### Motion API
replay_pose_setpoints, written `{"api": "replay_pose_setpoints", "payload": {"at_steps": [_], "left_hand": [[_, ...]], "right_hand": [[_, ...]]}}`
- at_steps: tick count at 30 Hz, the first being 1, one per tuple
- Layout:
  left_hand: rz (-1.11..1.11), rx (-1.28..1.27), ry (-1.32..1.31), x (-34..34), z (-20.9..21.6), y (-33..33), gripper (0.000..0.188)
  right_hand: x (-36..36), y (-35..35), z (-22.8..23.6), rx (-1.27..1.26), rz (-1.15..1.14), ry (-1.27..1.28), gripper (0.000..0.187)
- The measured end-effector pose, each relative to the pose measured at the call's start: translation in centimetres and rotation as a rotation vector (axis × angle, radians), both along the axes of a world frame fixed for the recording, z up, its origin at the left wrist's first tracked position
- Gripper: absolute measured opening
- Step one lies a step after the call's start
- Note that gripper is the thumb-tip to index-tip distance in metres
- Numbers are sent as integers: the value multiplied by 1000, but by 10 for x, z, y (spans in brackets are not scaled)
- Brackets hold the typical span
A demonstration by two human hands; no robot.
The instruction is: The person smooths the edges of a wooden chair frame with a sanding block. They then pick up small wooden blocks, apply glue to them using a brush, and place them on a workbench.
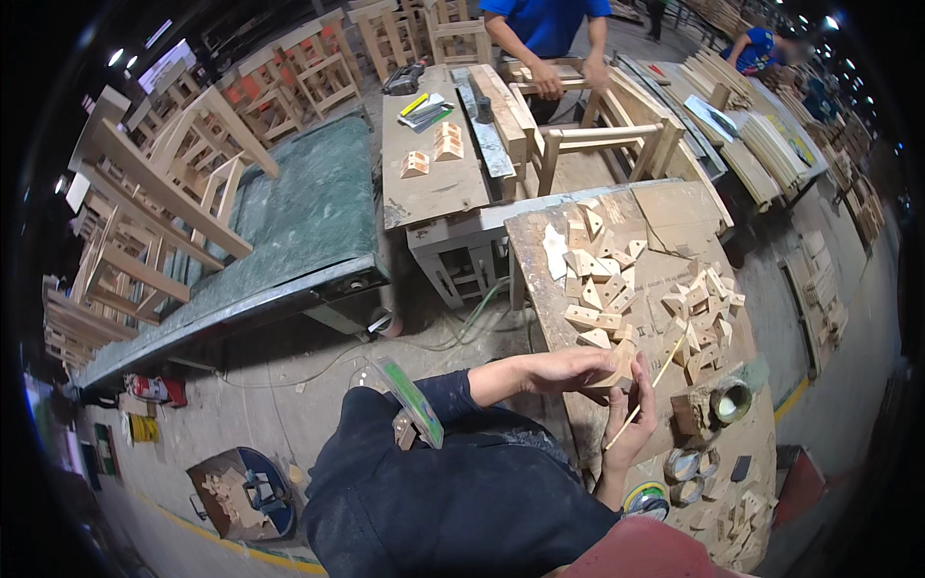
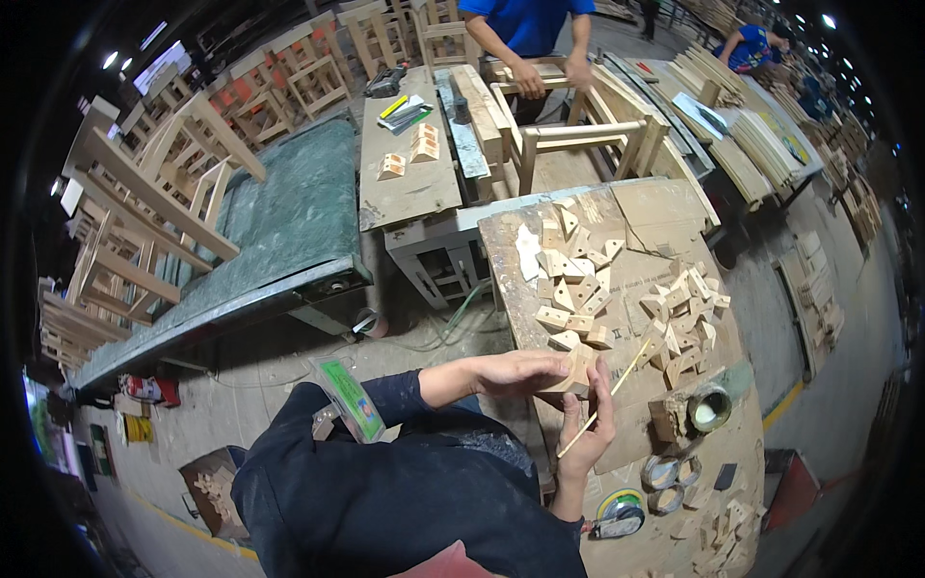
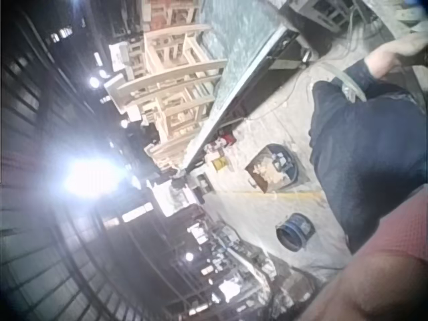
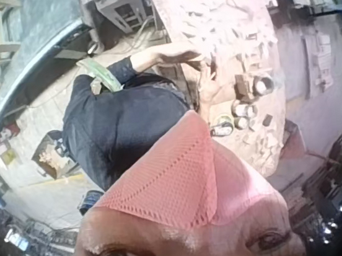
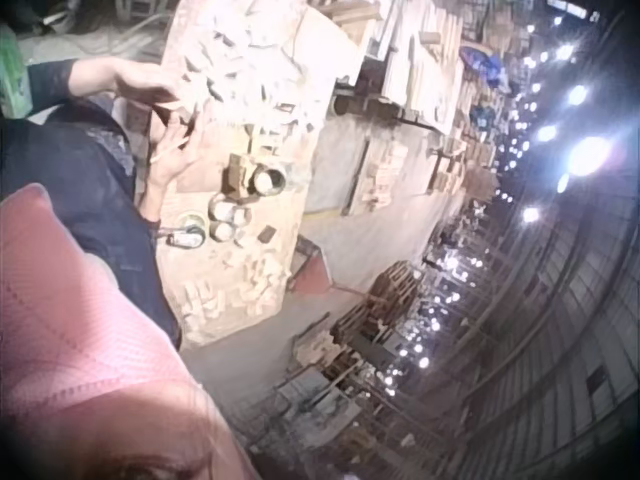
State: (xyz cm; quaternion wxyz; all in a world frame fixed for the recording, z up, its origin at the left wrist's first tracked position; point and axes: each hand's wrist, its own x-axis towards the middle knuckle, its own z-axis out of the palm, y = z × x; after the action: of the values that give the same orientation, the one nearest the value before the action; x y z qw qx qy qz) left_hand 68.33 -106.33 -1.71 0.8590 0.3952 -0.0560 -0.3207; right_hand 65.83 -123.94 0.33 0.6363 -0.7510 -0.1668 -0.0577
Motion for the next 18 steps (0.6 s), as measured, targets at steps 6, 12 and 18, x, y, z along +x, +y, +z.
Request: {"api": "replay_pose_setpoints", "payload": {"at_steps": [6,12,18], "left_hand": [[268,286,-262,21,6,-13,66],[707,729,-760,34,28,-15,115],[801,825,-942,36,33,-26,116]], "right_hand": [[4,-15,3,-22,-178,-68,40],[3,-41,11,-43,-366,-51,33],[-2,-62,6,33,-505,-63,31]]}}
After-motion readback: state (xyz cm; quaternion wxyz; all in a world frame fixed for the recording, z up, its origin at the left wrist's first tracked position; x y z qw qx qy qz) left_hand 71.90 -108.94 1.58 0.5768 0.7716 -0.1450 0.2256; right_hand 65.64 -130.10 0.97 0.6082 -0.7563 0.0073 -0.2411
